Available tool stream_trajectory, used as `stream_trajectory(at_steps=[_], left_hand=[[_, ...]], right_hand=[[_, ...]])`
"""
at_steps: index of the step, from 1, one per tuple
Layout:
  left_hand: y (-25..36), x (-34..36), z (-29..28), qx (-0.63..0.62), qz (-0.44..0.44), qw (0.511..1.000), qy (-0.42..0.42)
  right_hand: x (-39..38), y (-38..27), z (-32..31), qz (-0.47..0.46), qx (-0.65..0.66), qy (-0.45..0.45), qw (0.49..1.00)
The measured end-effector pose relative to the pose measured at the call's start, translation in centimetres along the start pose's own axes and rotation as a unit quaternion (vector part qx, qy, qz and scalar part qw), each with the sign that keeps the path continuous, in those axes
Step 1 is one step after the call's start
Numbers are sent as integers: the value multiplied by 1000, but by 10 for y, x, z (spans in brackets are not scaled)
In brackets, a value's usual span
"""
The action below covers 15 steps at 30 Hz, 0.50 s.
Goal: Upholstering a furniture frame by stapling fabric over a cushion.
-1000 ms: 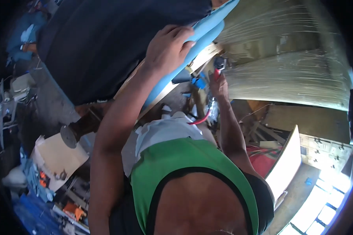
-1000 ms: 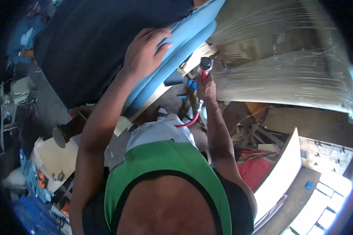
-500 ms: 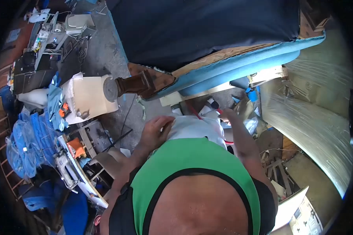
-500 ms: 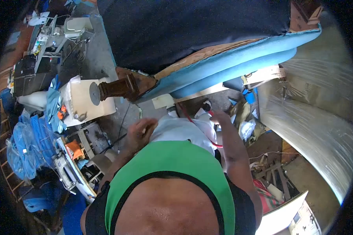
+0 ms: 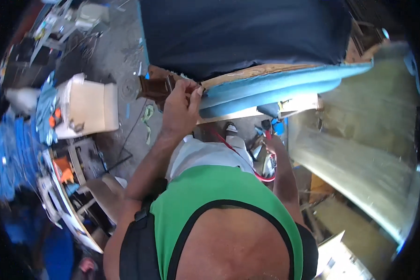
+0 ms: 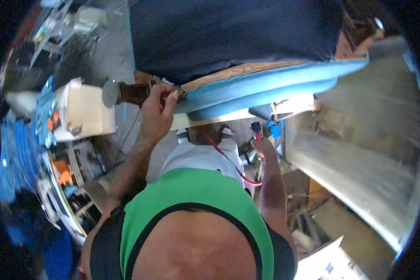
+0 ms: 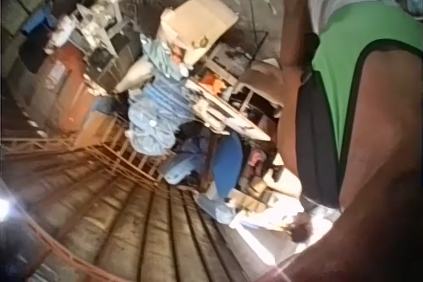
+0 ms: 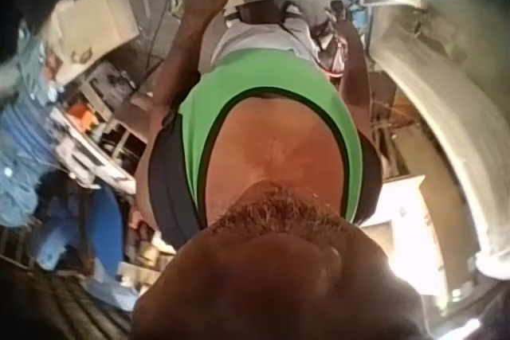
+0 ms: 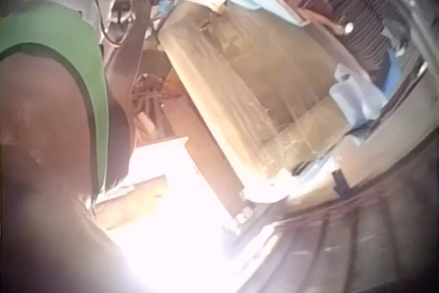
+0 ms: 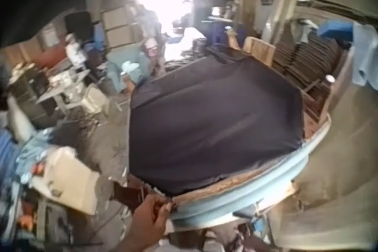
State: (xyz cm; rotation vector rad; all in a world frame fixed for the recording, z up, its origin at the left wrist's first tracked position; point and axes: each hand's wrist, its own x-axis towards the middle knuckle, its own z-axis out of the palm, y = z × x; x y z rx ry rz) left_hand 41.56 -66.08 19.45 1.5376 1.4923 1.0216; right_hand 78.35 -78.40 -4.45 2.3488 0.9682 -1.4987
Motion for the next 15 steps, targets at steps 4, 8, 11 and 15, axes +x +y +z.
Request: stream_trajectory(at_steps=[4, 8, 11, 15], left_hand=[[-13, -27, -10, -4, -103, 994, 44], [-38, -87, -28, 60, -190, 978, 66], [-69, -153, -28, 82, -206, 974, 56], [-123, -245, -12, -100, -361, 927, 30]], right_hand=[[14, -11, -27, -137, -178, -121, 967], [33, -63, -3, -403, -403, -219, 791], [28, -109, 42, -393, -490, -224, 745], [-5, -167, 76, -478, -447, -216, 725]])
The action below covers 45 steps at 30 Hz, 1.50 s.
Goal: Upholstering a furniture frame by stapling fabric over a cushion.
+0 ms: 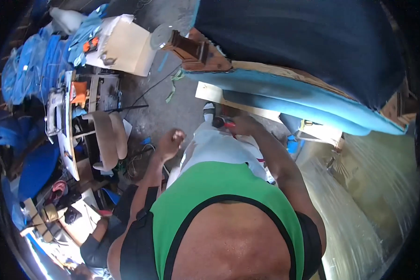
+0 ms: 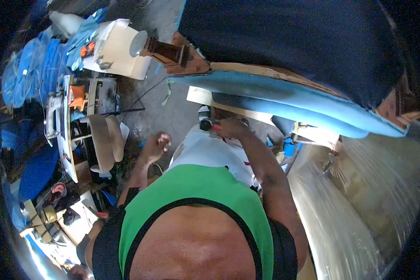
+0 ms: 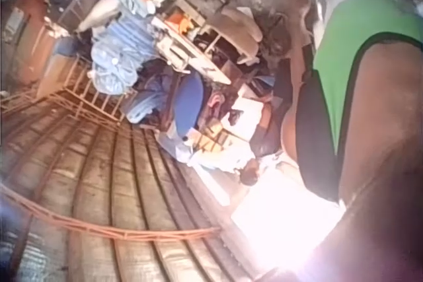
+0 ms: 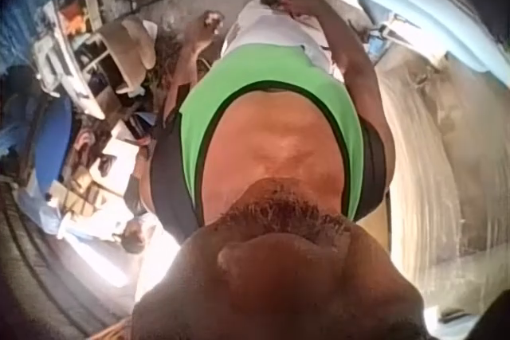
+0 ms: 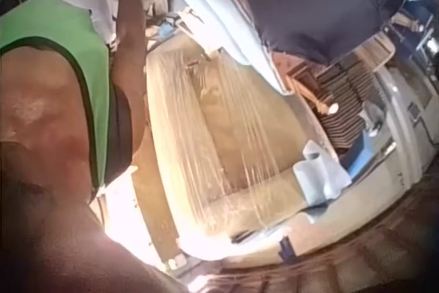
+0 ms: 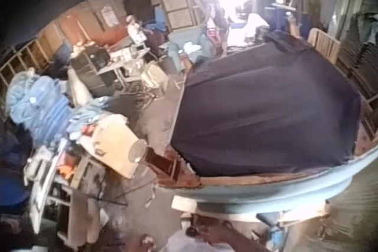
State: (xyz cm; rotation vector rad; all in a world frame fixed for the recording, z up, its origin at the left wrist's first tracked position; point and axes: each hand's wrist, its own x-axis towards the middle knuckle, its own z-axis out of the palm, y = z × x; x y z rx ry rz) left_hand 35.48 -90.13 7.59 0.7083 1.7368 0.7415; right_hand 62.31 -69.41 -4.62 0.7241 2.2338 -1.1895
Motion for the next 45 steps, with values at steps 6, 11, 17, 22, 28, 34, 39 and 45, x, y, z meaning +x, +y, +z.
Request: stream_trajectory(at_steps=[6, 11, 17, 22, 28, 34, 39, 45], left_hand=[[-110, -38, 19, -13, -183, 982, 51], [-128, 20, 38, 115, 35, 989, 84], [-95, 108, 17, 129, 146, 977, 89], [-152, 149, -14, 199, 45, 976, -74], [-207, 183, -181, 414, -98, 862, 276], [-176, 163, -266, 456, -41, 881, 116], [-165, 156, -232, 275, -132, 951, 43], [-151, 102, -223, 197, -134, 970, -41]], right_hand=[[48, -104, -41, -162, 60, 245, 954], [111, -170, -44, -193, 299, 211, 910], [169, -201, -55, -90, 511, 184, 835], [216, -223, -101, -64, 552, 251, 793], [287, -241, -122, -11, 655, 388, 648], [319, -187, -99, 264, 227, 438, 829], [337, -124, -62, 335, 141, 399, 842], [358, -84, -47, 401, 130, 333, 843]])
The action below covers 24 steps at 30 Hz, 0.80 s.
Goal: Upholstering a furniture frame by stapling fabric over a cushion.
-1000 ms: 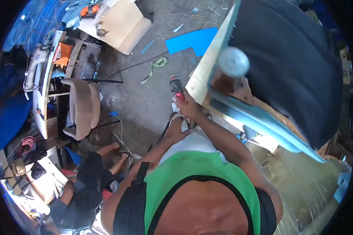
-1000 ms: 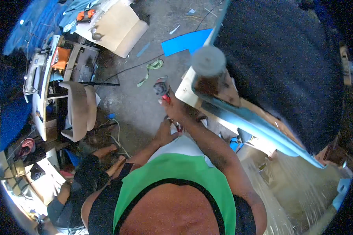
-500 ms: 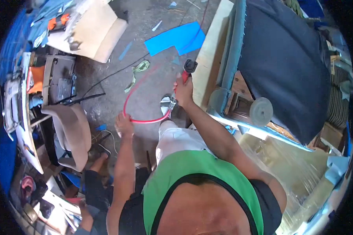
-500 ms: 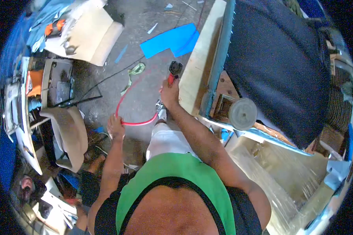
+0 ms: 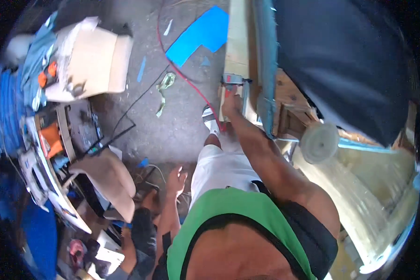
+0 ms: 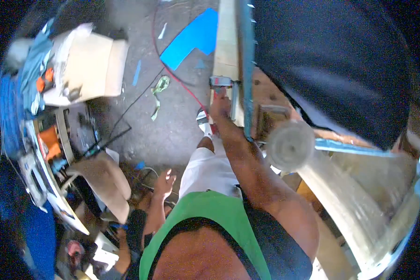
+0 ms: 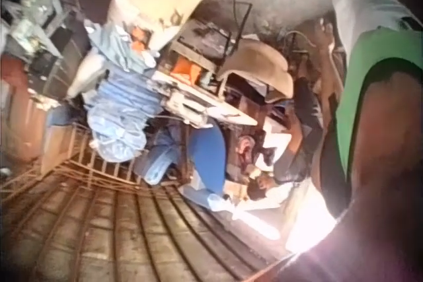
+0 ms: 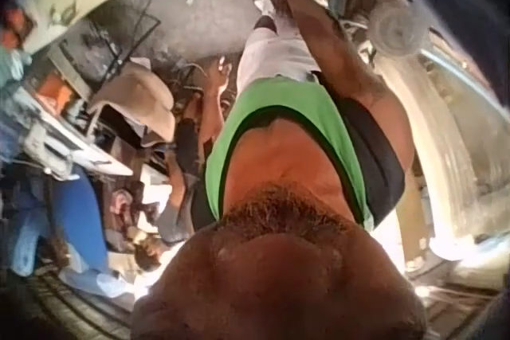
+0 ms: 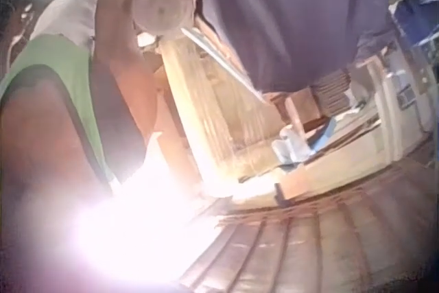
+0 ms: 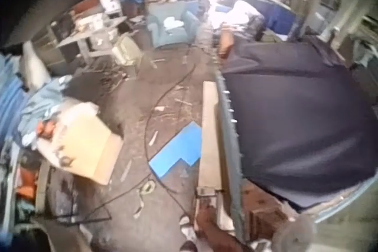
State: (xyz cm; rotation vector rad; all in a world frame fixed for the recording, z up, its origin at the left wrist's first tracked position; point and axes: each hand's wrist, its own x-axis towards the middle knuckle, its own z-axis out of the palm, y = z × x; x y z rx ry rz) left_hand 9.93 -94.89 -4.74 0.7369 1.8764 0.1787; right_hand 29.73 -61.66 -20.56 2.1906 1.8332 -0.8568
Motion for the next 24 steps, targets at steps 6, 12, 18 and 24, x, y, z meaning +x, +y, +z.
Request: stream_trajectory(at_steps=[6, 12, 18, 24], left_hand=[[17, 23, -16, -49, 144, 988, 32], [188, 73, -64, -159, 334, 915, 160], [405, 32, -92, -4, 537, 831, 146], [534, 4, -56, 49, 607, 791, -61]], right_hand=[[-30, 30, -39, -59, 74, -49, 994], [-147, 157, -93, -138, 87, -177, 971], [-212, 253, -189, -94, 168, -163, 968], [-255, 197, -315, -87, 522, 83, 845]])
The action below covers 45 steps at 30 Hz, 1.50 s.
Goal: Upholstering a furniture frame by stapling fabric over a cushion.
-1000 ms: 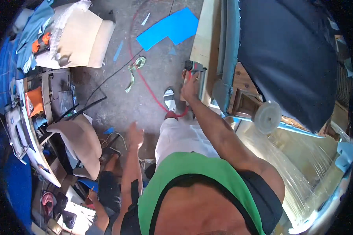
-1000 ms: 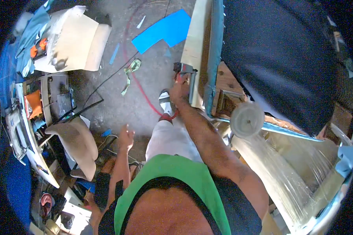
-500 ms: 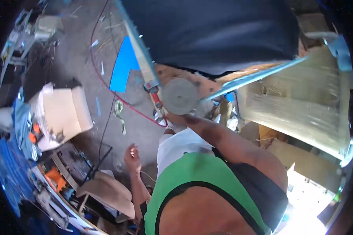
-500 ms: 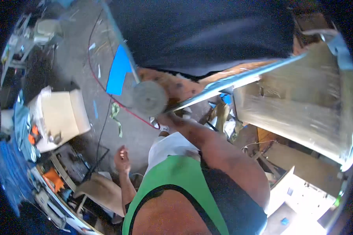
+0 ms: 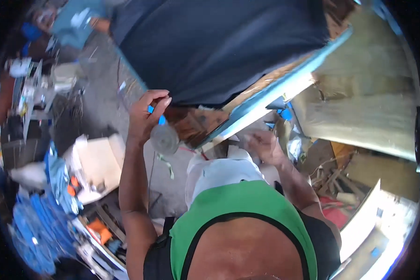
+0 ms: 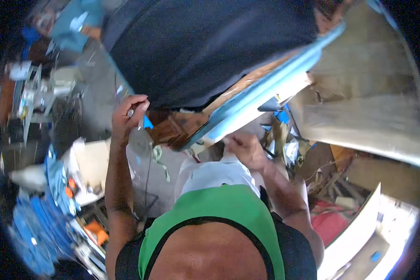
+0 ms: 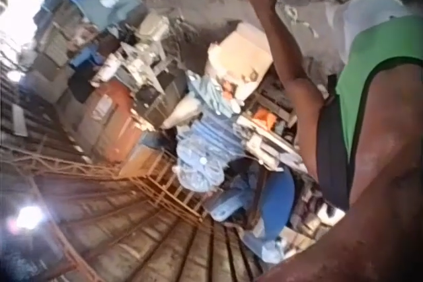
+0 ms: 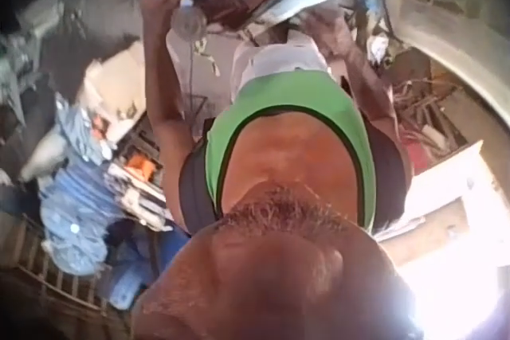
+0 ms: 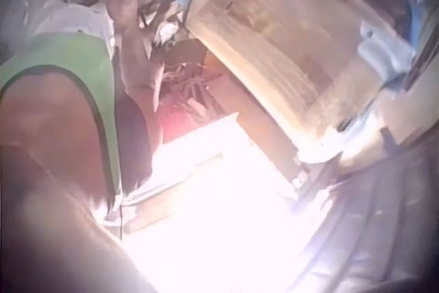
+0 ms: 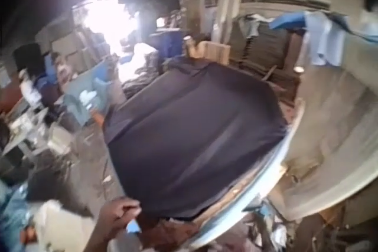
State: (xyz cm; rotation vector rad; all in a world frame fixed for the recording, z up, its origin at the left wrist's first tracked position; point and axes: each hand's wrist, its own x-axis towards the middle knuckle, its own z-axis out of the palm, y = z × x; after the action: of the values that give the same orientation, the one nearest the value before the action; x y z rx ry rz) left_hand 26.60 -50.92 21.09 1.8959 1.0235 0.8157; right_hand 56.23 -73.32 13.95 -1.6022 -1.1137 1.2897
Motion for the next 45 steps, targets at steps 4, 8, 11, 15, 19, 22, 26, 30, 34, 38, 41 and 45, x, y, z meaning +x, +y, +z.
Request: stream_trajectory(at_steps=[4, 8, 11, 15, 19, 22, 26, 30, 34, 38, 41, 45], left_hand=[[9, 42, 15, 33, 136, 986, -85], [7, 56, 18, -19, 175, 978, -115], [1, 59, 18, -79, 174, 970, -153], [-13, 61, 13, -84, 210, 960, -166], [-26, 61, 7, -110, 197, 960, -166], [-36, 58, 3, -108, 198, 961, -161], [-48, 53, 5, -47, 222, 960, -164], [-47, 60, 19, 116, 359, 908, -184], [-36, 67, 40, 185, 409, 872, -196], [-35, 68, 52, 247, 430, 838, -226], [-40, 66, 53, 187, 429, 858, -212], [-43, 65, 52, 122, 426, 876, -190]], right_hand=[[20, -68, 7, -92, -21, 248, 964], [48, -111, -34, -64, 22, 469, 881], [56, -124, -51, -22, 96, 478, 873], [62, -118, -3, 61, 65, 327, 941], [88, -114, 47, 146, 11, 265, 953], [104, -114, 60, 159, -130, 314, 927], [115, -115, 64, 143, -260, 381, 875], [119, -113, 64, 148, -217, 376, 889], [119, -113, 65, 134, -228, 384, 885], [100, -117, 69, 150, -82, 353, 920], [77, -120, 72, 189, -65, 315, 928], [72, -114, 80, 140, 5, 246, 959]])
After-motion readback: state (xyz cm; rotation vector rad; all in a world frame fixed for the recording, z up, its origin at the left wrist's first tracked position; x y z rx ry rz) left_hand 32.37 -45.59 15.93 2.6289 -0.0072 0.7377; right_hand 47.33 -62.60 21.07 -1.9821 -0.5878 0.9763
